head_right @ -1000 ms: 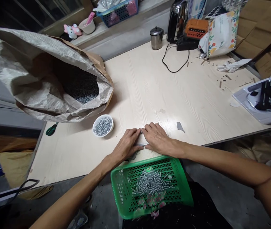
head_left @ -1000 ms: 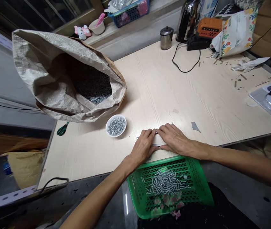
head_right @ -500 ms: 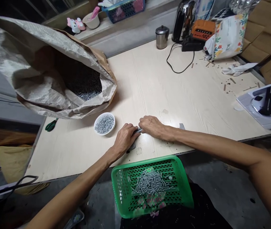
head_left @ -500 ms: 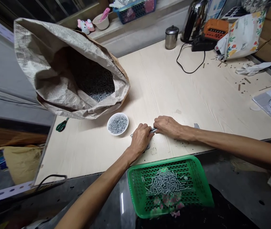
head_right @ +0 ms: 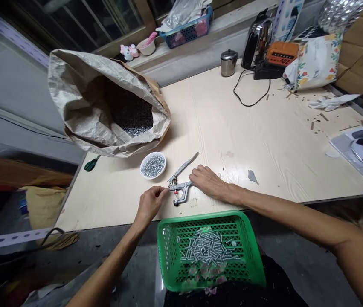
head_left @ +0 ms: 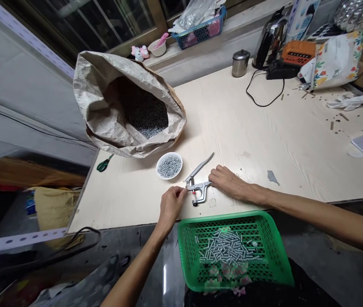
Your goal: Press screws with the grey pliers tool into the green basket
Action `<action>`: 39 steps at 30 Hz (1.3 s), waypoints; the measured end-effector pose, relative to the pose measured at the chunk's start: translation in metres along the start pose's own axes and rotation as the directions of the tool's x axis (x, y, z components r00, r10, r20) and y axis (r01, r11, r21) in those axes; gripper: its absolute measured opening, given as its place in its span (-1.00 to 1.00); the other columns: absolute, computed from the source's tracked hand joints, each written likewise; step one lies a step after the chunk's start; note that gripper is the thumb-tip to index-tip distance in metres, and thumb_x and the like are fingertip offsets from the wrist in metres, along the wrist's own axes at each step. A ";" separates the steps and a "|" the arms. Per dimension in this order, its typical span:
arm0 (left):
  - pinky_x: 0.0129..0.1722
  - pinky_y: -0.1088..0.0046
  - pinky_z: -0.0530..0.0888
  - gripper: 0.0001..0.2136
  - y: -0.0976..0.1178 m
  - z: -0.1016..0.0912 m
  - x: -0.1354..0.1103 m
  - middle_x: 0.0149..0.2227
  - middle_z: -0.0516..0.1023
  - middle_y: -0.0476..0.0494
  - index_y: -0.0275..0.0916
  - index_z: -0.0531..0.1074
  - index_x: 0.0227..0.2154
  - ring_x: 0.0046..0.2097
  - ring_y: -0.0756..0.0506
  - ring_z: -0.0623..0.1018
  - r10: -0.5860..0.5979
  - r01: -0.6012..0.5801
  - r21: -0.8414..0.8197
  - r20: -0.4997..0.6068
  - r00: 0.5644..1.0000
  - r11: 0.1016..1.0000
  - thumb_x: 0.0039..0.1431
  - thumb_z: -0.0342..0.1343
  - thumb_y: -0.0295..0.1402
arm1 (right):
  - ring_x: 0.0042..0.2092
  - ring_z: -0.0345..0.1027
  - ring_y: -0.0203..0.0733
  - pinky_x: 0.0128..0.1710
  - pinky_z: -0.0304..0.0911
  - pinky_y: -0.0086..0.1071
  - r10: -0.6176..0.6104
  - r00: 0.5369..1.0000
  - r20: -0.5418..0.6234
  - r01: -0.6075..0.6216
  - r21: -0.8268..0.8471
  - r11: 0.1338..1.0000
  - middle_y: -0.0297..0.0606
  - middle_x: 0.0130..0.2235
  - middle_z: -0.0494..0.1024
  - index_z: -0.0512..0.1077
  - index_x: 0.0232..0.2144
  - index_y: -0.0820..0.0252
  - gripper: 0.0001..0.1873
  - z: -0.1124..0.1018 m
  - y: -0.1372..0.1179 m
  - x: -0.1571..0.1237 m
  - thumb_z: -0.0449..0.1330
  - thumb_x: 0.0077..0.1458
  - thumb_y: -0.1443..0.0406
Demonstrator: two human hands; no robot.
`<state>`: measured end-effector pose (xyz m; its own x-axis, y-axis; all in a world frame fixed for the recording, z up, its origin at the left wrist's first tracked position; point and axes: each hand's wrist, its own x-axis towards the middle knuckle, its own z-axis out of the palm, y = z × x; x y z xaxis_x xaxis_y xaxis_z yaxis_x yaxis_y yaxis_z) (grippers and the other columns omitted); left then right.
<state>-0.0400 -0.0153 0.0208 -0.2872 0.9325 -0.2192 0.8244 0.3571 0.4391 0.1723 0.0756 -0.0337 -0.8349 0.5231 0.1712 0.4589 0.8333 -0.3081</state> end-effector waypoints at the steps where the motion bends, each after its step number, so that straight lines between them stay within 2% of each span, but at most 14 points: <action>1: -0.33 0.45 0.32 -0.76 -0.004 0.000 0.001 -0.41 0.55 -0.08 -0.27 0.50 -0.46 -0.36 -0.07 0.48 -0.048 0.048 -0.030 0.014 0.999 0.998 0.16 0.01 -0.27 | -0.22 0.12 -0.14 -0.26 0.03 -0.28 -0.021 1.000 -0.017 0.021 -0.002 1.000 -0.23 -0.28 0.40 0.33 -0.34 0.19 -0.82 0.004 0.000 0.000 -0.04 0.27 0.33; 4: -0.36 0.48 0.29 -0.72 -0.014 0.000 0.003 -0.47 0.54 -0.05 -0.28 0.49 -0.49 -0.40 -0.05 0.46 -0.114 0.115 -0.076 0.019 0.993 0.990 0.14 -0.02 -0.22 | -0.24 0.09 -0.15 -0.26 -0.03 -0.28 -0.035 0.998 -0.050 0.033 -0.034 0.999 -0.25 -0.30 0.39 0.31 -0.34 0.17 -0.78 0.011 0.003 -0.002 -0.09 0.30 0.33; 8: -0.38 0.49 0.26 -0.69 -0.016 0.004 -0.003 -0.48 0.52 -0.05 -0.27 0.46 -0.51 -0.41 -0.03 0.43 -0.096 0.098 -0.085 0.027 0.995 0.992 0.15 -0.05 -0.18 | -0.24 0.07 -0.16 -0.28 -0.06 -0.29 -0.002 0.999 -0.040 0.002 -0.020 1.000 -0.25 -0.28 0.38 0.29 -0.34 0.17 -0.81 0.016 0.007 -0.004 -0.09 0.28 0.36; 11: -0.43 0.49 0.22 -0.66 -0.006 0.012 -0.004 -0.51 0.48 -0.05 -0.25 0.41 -0.57 -0.42 -0.04 0.42 -0.083 0.085 -0.048 0.036 0.996 0.995 0.14 -0.01 -0.10 | -0.24 0.08 -0.15 -0.28 -0.04 -0.29 0.010 0.998 -0.055 -0.011 -0.011 1.000 -0.23 -0.28 0.37 0.30 -0.33 0.17 -0.80 0.019 0.008 -0.005 -0.09 0.28 0.36; 15: -0.48 0.47 0.16 -0.65 0.015 0.021 0.005 -0.52 0.47 -0.05 -0.22 0.35 -0.62 -0.44 -0.06 0.42 -0.150 0.143 0.084 0.076 0.986 0.986 0.03 0.11 -0.03 | -0.22 0.09 -0.14 -0.25 -0.02 -0.27 0.003 0.998 -0.070 -0.001 0.031 1.000 -0.22 -0.27 0.38 0.31 -0.32 0.16 -0.79 0.021 0.010 -0.007 -0.11 0.28 0.34; 19: -0.49 0.46 0.14 -0.69 0.025 0.021 0.017 -0.53 0.48 -0.05 -0.21 0.37 -0.60 -0.43 -0.07 0.44 -0.172 0.149 0.145 0.159 0.972 0.978 -0.01 0.16 -0.07 | -0.21 0.10 -0.13 -0.23 -0.02 -0.27 0.006 0.997 -0.074 0.000 0.084 0.997 -0.22 -0.27 0.39 0.32 -0.30 0.17 -0.78 0.017 0.015 -0.006 -0.11 0.29 0.32; 24: -0.47 0.47 0.19 -0.76 0.014 0.014 0.022 -0.58 0.46 -0.05 -0.24 0.39 -0.66 -0.45 -0.06 0.45 -0.153 0.129 0.111 0.238 0.959 0.985 -0.02 0.18 -0.22 | -0.22 0.11 -0.13 -0.23 -0.01 -0.26 0.057 0.995 -0.085 -0.043 0.162 0.986 -0.22 -0.28 0.40 0.33 -0.29 0.15 -0.75 0.005 0.023 -0.004 -0.11 0.31 0.24; 26: -0.44 0.47 0.23 -0.83 0.008 0.011 0.018 -0.55 0.48 -0.05 -0.24 0.41 -0.62 -0.43 -0.06 0.45 -0.107 0.084 0.100 0.250 0.962 0.991 -0.02 0.16 -0.31 | -0.23 0.12 -0.13 -0.23 0.02 -0.26 0.121 0.985 -0.119 -0.091 0.236 0.968 -0.21 -0.27 0.38 0.31 -0.28 0.14 -0.75 0.002 0.029 -0.003 -0.13 0.31 0.23; 28: -0.39 0.47 0.27 -0.89 0.002 0.010 0.011 -0.47 0.52 -0.07 -0.24 0.44 -0.51 -0.39 -0.06 0.47 0.004 -0.018 0.061 0.218 0.976 0.998 0.04 0.12 -0.34 | -0.24 0.13 -0.13 -0.23 0.05 -0.26 0.190 0.968 -0.163 -0.134 0.302 0.944 -0.21 -0.26 0.38 0.29 -0.27 0.14 -0.76 0.000 0.037 -0.003 -0.14 0.31 0.22; 30: -0.34 0.47 0.30 -0.86 -0.004 0.007 0.000 -0.39 0.55 -0.09 -0.23 0.45 -0.41 -0.34 -0.06 0.48 0.126 -0.127 -0.008 0.170 0.977 0.992 0.15 0.04 -0.31 | -0.24 0.13 -0.12 -0.23 0.07 -0.25 0.231 0.953 -0.197 -0.157 0.334 0.930 -0.19 -0.26 0.37 0.27 -0.28 0.14 -0.76 0.000 0.043 -0.003 -0.14 0.30 0.21; 32: -0.33 0.47 0.31 -0.76 -0.009 0.003 -0.011 -0.37 0.54 -0.10 -0.22 0.43 -0.41 -0.35 -0.05 0.48 0.176 -0.173 -0.027 0.149 0.973 0.984 0.24 -0.06 -0.25 | -0.24 0.14 -0.11 -0.22 0.09 -0.23 0.245 0.948 -0.203 -0.167 0.338 0.926 -0.19 -0.27 0.37 0.27 -0.30 0.13 -0.75 0.001 0.047 -0.003 -0.15 0.30 0.20; 36: -0.42 0.45 0.26 -0.61 -0.019 -0.007 -0.026 -0.52 0.46 -0.10 -0.22 0.37 -0.59 -0.43 -0.08 0.46 -0.022 -0.020 0.246 0.167 0.986 0.969 0.23 -0.04 -0.08 | -0.24 0.15 -0.09 -0.23 0.09 -0.21 0.243 0.951 -0.189 -0.173 0.326 0.929 -0.18 -0.28 0.37 0.27 -0.29 0.13 -0.75 0.007 0.048 -0.004 -0.15 0.29 0.19; 38: -0.42 0.44 0.28 -0.66 -0.025 -0.008 -0.029 -0.50 0.47 -0.08 -0.22 0.40 -0.53 -0.41 -0.10 0.47 -0.077 0.020 0.307 0.175 0.981 0.952 0.15 0.06 -0.05 | -0.24 0.15 -0.09 -0.24 0.09 -0.21 0.240 0.953 -0.185 -0.173 0.321 0.931 -0.18 -0.27 0.37 0.27 -0.29 0.13 -0.75 0.009 0.046 -0.004 -0.14 0.28 0.19; 39: -0.40 0.45 0.31 -0.72 -0.027 -0.007 -0.030 -0.45 0.48 -0.07 -0.21 0.44 -0.43 -0.39 -0.09 0.48 -0.044 -0.011 0.288 0.184 0.982 0.958 0.13 0.10 -0.08 | -0.24 0.15 -0.10 -0.24 0.09 -0.21 0.237 0.954 -0.182 -0.171 0.318 0.933 -0.18 -0.27 0.37 0.27 -0.29 0.13 -0.75 0.010 0.046 -0.004 -0.14 0.28 0.18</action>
<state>-0.0573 -0.0524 0.0216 -0.2287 0.8897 -0.3951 0.9331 0.3161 0.1716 0.1938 0.1099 -0.0578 -0.6327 0.7292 0.2606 0.4744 0.6310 -0.6138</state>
